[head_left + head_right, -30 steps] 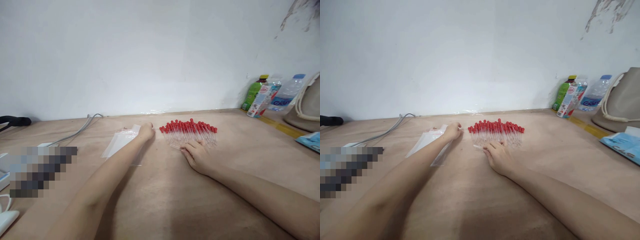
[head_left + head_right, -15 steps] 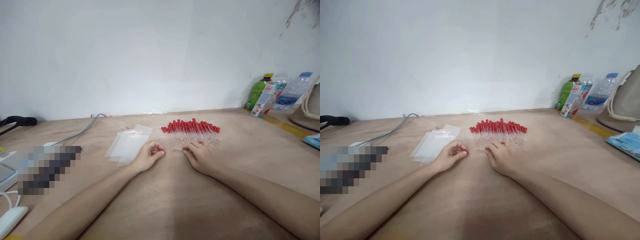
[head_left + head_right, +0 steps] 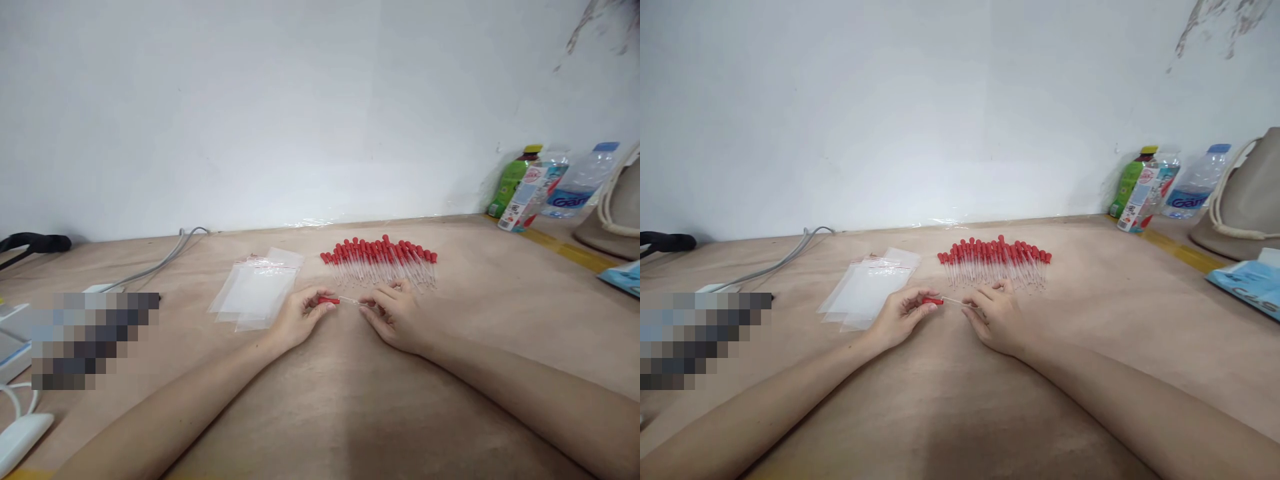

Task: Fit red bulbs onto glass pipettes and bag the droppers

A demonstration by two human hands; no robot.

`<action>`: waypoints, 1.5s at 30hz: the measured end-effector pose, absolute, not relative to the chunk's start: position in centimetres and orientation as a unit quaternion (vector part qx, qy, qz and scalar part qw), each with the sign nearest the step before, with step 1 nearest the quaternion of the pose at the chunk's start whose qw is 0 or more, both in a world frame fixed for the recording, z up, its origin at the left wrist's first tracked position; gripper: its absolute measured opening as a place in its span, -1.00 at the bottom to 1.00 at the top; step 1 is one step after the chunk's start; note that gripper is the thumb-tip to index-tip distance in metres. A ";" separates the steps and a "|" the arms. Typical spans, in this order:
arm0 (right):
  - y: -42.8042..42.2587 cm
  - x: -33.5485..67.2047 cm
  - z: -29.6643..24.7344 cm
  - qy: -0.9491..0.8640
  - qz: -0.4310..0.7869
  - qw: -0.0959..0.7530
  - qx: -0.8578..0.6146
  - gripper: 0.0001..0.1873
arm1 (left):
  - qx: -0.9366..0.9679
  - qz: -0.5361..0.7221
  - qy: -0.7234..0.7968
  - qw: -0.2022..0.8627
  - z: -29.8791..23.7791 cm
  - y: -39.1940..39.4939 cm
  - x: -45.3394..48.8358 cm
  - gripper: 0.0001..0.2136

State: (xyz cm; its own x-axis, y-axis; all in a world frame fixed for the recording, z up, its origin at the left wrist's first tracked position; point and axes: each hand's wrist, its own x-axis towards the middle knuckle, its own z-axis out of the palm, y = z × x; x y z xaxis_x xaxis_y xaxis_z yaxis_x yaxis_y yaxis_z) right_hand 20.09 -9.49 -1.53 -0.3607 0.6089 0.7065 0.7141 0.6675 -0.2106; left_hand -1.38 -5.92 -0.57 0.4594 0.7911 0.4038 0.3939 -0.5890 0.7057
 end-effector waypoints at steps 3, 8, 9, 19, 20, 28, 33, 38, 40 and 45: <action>-9.4 20.1 -1.6 -0.819 -0.064 0.409 -0.397 -0.89 | 0.817 0.386 0.359 0.233 -0.6 -6.0 -1.3 -0.83; -9.4 20.1 -1.6 -0.819 -0.063 0.411 -0.395 -0.90 | 0.817 0.412 0.343 0.213 -0.6 -6.0 -1.4 -0.86; -9.4 20.1 -1.6 -0.821 -0.062 0.409 -0.393 -0.90 | 0.823 0.404 0.339 0.209 -0.6 -6.1 -1.4 -0.86; -9.5 19.9 -1.6 -0.831 -0.059 0.400 -0.382 -0.89 | 0.845 0.353 0.335 0.222 -0.5 -6.6 -1.2 -0.75; -9.5 19.9 -1.6 -0.832 -0.057 0.399 -0.380 -0.88 | 0.841 0.353 0.341 0.226 -0.5 -6.6 -1.2 -0.75; -8.8 20.4 -1.8 -0.858 -0.018 0.375 -0.350 -0.87 | 0.827 0.357 0.354 0.253 -0.6 -6.6 -1.1 -0.86; -8.5 20.9 -1.5 -0.871 -0.010 0.337 -0.357 -0.82 | 0.829 0.326 0.354 0.285 -0.7 -6.8 -1.3 -0.85; -8.6 20.9 -1.2 -0.867 -0.048 0.342 -0.360 -0.78 | 0.827 0.319 0.359 0.291 -1.0 -6.9 -1.4 -0.84; -8.8 20.7 -1.0 -0.865 -0.064 0.342 -0.362 -0.77 | 0.829 0.317 0.362 0.284 -1.0 -6.9 -1.3 -0.84; -9.5 20.3 -0.4 -0.864 -0.076 0.333 -0.371 -0.77 | 0.838 0.318 0.367 0.249 -0.7 -7.0 -1.2 -0.84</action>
State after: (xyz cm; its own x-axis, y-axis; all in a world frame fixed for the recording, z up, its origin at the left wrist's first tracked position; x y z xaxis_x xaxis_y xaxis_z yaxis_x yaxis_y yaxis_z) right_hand 20.29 -9.46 -0.41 -0.5039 0.5900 0.6309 0.6909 0.7136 -0.1156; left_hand -1.19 -7.00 -0.70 0.5284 0.7737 0.3497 0.4568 -0.6062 0.6510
